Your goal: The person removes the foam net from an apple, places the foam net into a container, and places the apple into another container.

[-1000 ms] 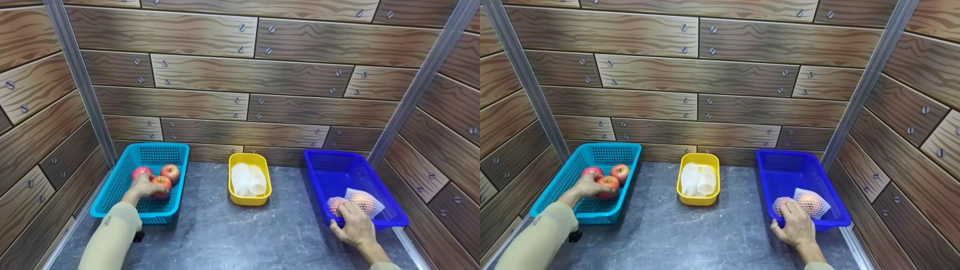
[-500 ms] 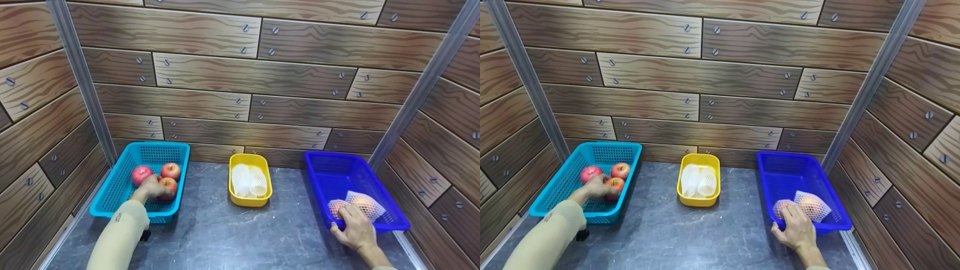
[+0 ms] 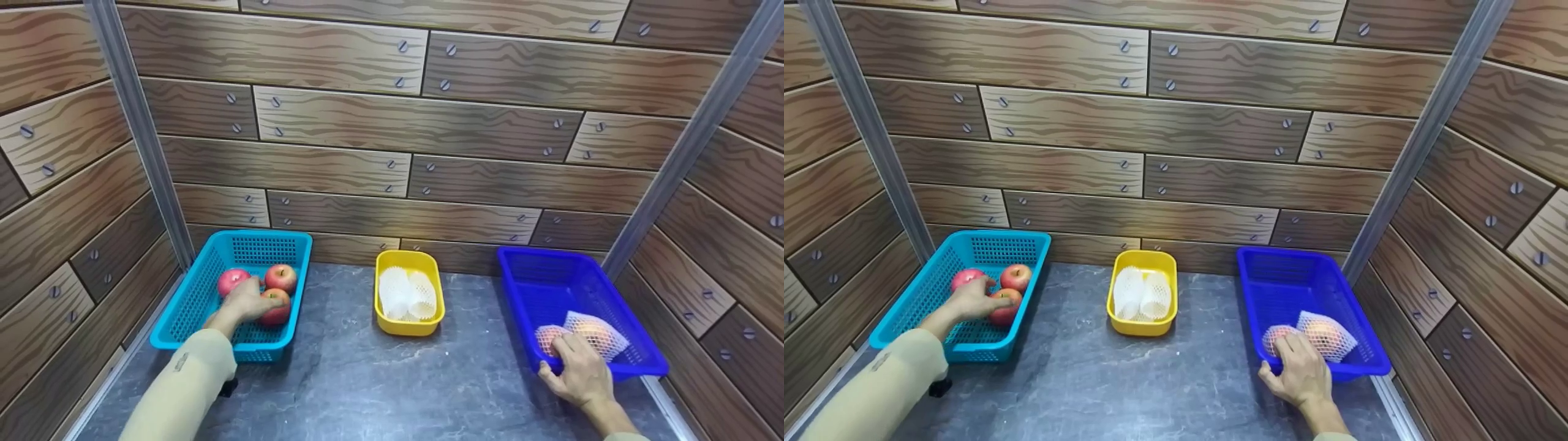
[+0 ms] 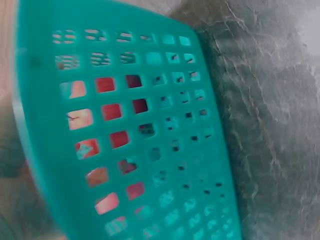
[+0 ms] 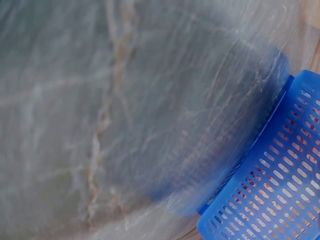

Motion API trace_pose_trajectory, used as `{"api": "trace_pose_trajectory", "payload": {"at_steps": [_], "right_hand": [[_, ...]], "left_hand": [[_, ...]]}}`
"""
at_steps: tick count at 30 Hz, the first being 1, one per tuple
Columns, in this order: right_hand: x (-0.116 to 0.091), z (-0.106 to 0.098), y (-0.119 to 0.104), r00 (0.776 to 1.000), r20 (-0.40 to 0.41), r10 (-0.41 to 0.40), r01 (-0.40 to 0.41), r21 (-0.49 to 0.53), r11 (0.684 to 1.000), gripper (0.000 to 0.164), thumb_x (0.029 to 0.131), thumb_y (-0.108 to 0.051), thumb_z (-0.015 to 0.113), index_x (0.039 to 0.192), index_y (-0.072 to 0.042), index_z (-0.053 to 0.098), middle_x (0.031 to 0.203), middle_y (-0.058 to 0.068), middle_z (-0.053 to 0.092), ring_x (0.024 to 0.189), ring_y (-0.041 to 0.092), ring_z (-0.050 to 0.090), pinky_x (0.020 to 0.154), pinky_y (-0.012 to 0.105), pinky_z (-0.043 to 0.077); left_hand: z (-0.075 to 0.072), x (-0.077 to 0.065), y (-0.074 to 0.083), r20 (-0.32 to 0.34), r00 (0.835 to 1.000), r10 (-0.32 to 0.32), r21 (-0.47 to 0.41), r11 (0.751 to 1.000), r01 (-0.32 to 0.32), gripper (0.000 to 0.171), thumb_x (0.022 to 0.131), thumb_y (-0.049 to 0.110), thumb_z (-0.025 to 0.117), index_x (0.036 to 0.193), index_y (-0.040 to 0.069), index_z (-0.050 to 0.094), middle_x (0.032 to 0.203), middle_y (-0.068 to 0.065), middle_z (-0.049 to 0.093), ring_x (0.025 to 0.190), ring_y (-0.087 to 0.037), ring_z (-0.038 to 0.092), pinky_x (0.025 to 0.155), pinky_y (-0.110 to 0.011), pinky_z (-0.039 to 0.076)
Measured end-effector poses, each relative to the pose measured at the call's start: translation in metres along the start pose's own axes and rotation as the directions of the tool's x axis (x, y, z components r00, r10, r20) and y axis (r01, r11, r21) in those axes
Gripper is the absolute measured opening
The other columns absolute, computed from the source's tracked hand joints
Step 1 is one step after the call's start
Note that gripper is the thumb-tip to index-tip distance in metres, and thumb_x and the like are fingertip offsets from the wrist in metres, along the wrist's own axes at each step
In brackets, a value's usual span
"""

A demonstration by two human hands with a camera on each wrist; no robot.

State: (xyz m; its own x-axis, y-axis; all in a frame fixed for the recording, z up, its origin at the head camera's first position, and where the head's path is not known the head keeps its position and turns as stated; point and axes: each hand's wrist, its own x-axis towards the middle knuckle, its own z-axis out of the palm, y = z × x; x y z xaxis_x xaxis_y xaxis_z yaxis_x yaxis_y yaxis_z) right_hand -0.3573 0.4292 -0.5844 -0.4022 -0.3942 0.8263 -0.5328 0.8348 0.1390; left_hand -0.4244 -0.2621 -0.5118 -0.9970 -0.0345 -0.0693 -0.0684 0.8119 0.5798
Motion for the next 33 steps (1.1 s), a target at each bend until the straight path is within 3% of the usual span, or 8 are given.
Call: {"api": "trace_pose_trajectory", "payload": {"at_steps": [4,8,12,17,25,28,33], "right_hand": [[-0.001,0.000,-0.001,1.000,0.017,0.007,-0.007,-0.009,1.000,0.029,0.068,-0.037,0.062,0.078,-0.012,0.052,0.077,0.004,0.048,0.067,0.028,0.048,0.058,0.045,0.040],[0.000,0.000,0.000,1.000,0.027,0.009,-0.009,-0.009,1.000,0.030,0.069,-0.037,0.062,0.079,-0.011,0.052,0.078,0.005,0.050,0.068,0.029,0.050,0.059,0.047,0.042],[-0.001,0.000,0.001,1.000,0.008,0.000,0.000,-0.001,1.000,0.030,0.068,-0.037,0.062,0.079,-0.011,0.053,0.078,0.005,0.051,0.068,0.030,0.050,0.059,0.047,0.041],[-0.003,-0.002,-0.001,1.000,0.021,0.006,-0.006,-0.006,1.000,0.031,0.069,-0.038,0.062,0.080,-0.010,0.053,0.079,0.005,0.051,0.070,0.030,0.052,0.061,0.048,0.043],[-0.003,0.000,-0.002,1.000,0.011,0.002,-0.002,0.003,1.000,0.032,0.068,-0.038,0.063,0.081,-0.010,0.055,0.080,0.007,0.053,0.071,0.032,0.054,0.062,0.049,0.044],[-0.003,0.000,-0.001,1.000,0.022,0.007,-0.007,0.008,1.000,0.032,0.068,-0.038,0.064,0.081,-0.010,0.055,0.081,0.006,0.053,0.071,0.031,0.053,0.062,0.049,0.044],[-0.001,0.000,-0.001,1.000,0.019,0.010,-0.010,0.000,1.000,0.031,0.069,-0.038,0.062,0.078,-0.011,0.052,0.078,0.004,0.049,0.068,0.028,0.048,0.058,0.046,0.040]], "left_hand": [[-0.008,-0.013,0.006,-0.105,0.992,0.075,0.035,0.997,-0.071,0.071,0.098,0.046,0.068,0.145,-0.005,0.053,0.135,-0.027,0.063,0.118,-0.042,0.062,0.101,-0.062,0.050],[-0.011,-0.027,0.009,-0.203,0.968,0.150,0.063,0.988,-0.140,0.052,0.101,0.039,0.064,0.134,-0.001,0.062,0.124,-0.023,0.069,0.111,-0.039,0.066,0.094,-0.060,0.052],[-0.008,-0.040,0.009,-0.271,0.938,0.216,0.116,0.975,-0.191,0.043,0.102,0.035,0.065,0.128,0.001,0.065,0.123,-0.022,0.069,0.112,-0.040,0.066,0.096,-0.061,0.052],[0.003,-0.054,0.007,-0.334,0.906,0.258,0.185,0.961,-0.205,0.036,0.102,0.035,0.064,0.123,0.005,0.066,0.119,-0.019,0.069,0.110,-0.037,0.063,0.094,-0.061,0.053],[0.030,-0.075,-0.003,-0.462,0.783,0.415,0.309,0.904,-0.297,0.028,0.097,0.026,0.069,0.111,0.002,0.070,0.099,-0.015,0.066,0.093,-0.036,0.059,0.079,-0.054,0.053],[0.041,-0.082,-0.008,-0.494,0.742,0.453,0.341,0.886,-0.314,0.019,0.095,0.023,0.070,0.100,0.005,0.069,0.089,-0.011,0.062,0.083,-0.033,0.055,0.070,-0.049,0.049],[0.056,-0.089,-0.015,-0.547,0.655,0.521,0.381,0.852,-0.359,0.013,0.091,0.018,0.071,0.086,0.011,0.061,0.078,-0.007,0.055,0.075,-0.032,0.052,0.066,-0.045,0.044]]}}
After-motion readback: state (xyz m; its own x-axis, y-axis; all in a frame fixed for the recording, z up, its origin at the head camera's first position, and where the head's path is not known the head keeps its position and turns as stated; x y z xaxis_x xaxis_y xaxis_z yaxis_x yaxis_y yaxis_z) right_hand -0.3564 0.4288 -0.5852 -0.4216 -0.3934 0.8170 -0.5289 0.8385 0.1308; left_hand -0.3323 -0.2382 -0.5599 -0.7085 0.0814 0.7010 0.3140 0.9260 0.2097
